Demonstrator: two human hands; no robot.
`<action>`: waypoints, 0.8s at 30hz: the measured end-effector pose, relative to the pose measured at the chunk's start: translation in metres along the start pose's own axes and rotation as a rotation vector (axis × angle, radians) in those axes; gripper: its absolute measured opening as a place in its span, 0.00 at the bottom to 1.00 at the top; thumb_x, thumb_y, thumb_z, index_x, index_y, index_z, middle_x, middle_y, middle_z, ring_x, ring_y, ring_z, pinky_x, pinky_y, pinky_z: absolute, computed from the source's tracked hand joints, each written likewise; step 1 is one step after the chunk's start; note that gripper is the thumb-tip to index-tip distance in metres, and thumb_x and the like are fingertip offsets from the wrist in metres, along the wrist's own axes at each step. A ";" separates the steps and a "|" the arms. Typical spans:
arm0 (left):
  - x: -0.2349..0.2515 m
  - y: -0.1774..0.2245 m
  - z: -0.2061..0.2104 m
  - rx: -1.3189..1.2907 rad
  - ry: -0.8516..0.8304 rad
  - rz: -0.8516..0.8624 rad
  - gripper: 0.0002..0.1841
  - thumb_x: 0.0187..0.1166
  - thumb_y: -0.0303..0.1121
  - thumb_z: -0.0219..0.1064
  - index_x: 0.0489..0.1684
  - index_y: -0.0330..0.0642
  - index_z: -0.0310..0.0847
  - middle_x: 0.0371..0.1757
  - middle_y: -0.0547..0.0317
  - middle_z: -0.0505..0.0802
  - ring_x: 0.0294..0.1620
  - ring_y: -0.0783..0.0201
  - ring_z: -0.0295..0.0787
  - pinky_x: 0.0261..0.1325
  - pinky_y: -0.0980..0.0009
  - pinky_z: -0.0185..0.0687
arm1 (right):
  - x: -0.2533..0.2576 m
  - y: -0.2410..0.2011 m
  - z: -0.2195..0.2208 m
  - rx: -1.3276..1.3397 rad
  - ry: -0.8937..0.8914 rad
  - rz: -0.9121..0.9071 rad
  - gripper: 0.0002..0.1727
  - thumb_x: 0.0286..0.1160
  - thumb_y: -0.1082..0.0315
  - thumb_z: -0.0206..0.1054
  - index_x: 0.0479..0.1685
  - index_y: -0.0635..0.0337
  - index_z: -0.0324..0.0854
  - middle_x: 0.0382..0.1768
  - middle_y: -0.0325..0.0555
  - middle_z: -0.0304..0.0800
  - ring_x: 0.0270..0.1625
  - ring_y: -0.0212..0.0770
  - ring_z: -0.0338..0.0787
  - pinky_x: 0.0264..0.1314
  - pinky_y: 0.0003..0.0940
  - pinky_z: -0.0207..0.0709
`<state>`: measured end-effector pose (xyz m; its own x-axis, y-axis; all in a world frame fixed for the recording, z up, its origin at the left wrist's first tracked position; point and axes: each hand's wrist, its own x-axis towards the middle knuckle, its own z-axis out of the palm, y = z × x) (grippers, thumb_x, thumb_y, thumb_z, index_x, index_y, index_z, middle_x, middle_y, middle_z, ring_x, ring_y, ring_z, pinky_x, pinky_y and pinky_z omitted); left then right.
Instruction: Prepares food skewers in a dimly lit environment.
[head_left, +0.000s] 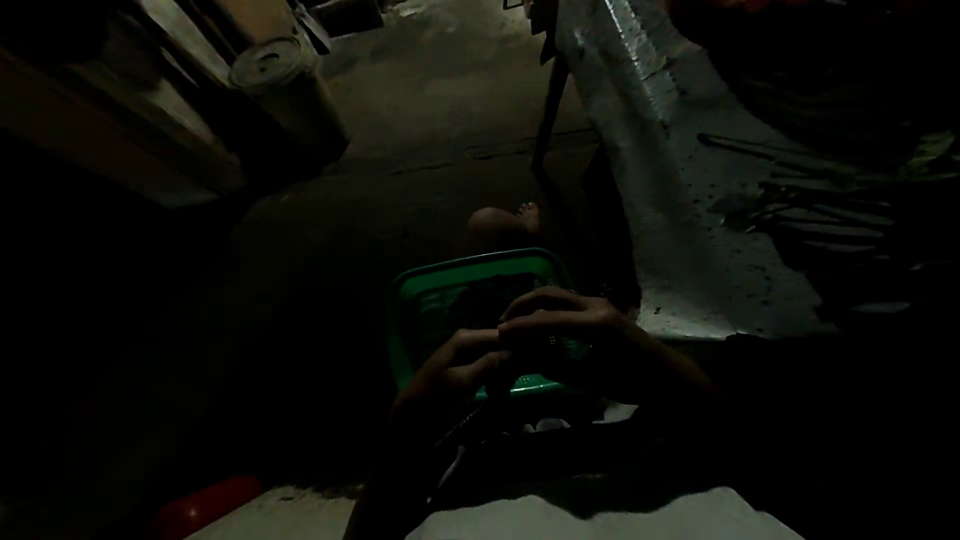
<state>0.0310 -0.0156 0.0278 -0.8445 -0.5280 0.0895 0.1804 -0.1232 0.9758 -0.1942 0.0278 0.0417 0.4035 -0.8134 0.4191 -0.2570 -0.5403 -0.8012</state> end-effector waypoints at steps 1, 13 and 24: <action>-0.001 -0.002 -0.001 -0.041 -0.016 0.002 0.13 0.90 0.34 0.54 0.43 0.46 0.88 0.30 0.77 0.88 0.31 0.86 0.81 0.36 0.84 0.79 | 0.000 0.000 0.001 0.026 -0.013 -0.010 0.12 0.80 0.64 0.71 0.55 0.58 0.91 0.55 0.46 0.91 0.61 0.28 0.87 0.66 0.19 0.81; -0.002 0.002 0.002 0.177 0.205 -0.033 0.13 0.87 0.39 0.62 0.56 0.39 0.82 0.45 0.71 0.90 0.44 0.82 0.85 0.49 0.81 0.84 | 0.000 0.009 0.023 0.282 0.423 0.133 0.09 0.78 0.77 0.65 0.48 0.65 0.90 0.45 0.35 0.96 0.48 0.23 0.92 0.55 0.20 0.88; 0.022 -0.016 0.030 0.082 0.749 0.283 0.10 0.73 0.18 0.70 0.49 0.32 0.90 0.48 0.59 0.96 0.48 0.70 0.93 0.54 0.73 0.92 | 0.004 -0.005 0.040 0.579 0.648 0.451 0.09 0.76 0.79 0.66 0.45 0.63 0.91 0.37 0.33 0.96 0.39 0.24 0.93 0.46 0.20 0.88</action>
<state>-0.0061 0.0001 0.0197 -0.2041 -0.9570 0.2062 0.2746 0.1462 0.9504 -0.1560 0.0361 0.0306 -0.2322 -0.9720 0.0369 0.2720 -0.1013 -0.9569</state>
